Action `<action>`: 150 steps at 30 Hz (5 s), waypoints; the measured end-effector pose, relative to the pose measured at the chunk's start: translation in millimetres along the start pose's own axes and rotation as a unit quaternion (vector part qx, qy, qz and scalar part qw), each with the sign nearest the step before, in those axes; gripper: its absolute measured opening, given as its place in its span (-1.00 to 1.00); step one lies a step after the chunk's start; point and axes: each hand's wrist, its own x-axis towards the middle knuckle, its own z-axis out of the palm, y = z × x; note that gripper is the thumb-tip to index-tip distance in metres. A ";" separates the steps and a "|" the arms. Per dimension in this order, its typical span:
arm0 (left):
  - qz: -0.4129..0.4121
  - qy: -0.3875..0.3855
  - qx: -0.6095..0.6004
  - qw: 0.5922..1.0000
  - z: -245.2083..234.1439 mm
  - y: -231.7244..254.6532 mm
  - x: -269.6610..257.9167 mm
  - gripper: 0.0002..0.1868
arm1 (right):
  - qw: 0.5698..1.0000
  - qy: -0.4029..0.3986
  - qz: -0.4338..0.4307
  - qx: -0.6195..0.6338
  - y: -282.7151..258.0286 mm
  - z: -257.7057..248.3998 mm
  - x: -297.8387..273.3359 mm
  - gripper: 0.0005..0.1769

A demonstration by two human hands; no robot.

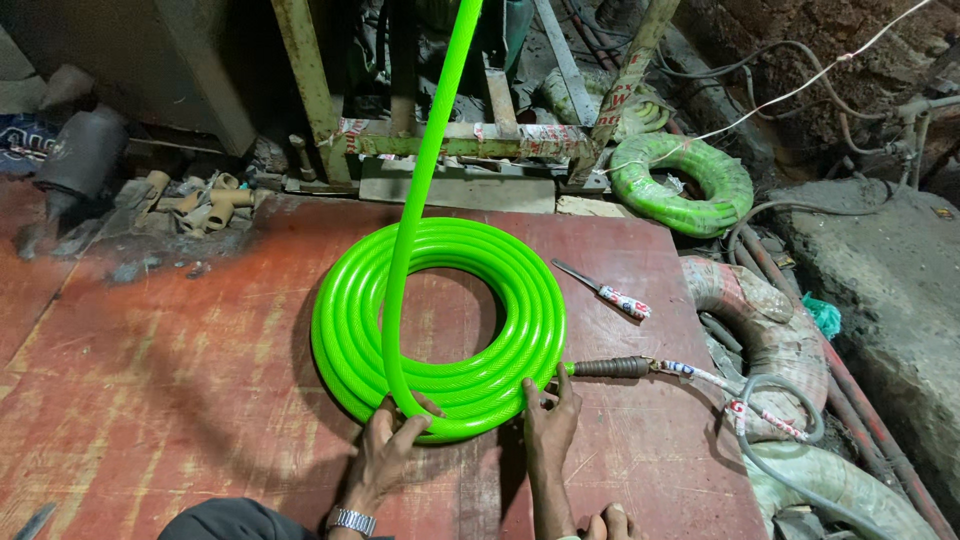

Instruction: The person coils a green hose by hand on a wooden board.

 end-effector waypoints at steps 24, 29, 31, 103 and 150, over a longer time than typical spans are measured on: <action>-0.017 -0.016 -0.064 0.998 -85.7 19.3 43.2 -0.49 | 1.000 0.000 0.003 0.030 -15.8 -8.0 -13.4 -0.16; -0.052 -0.005 -0.117 0.992 -85.7 15.6 37.4 -0.53 | 0.999 -0.006 0.016 0.039 -21.9 -11.3 -15.4 -0.17; -0.063 -0.004 -0.132 0.989 -85.1 8.3 38.4 -0.55 | 0.999 -0.006 0.015 0.036 -19.1 -11.1 -14.2 -0.18; 0.046 0.082 0.242 0.966 -149.0 -36.4 149.6 -0.23 | 0.994 0.025 0.017 0.105 -33.1 -4.8 -16.3 -0.40; 0.003 0.104 0.056 0.993 -160.3 -34.9 208.2 -0.65 | 0.962 -0.077 -0.262 0.025 -165.2 17.7 138.8 -0.53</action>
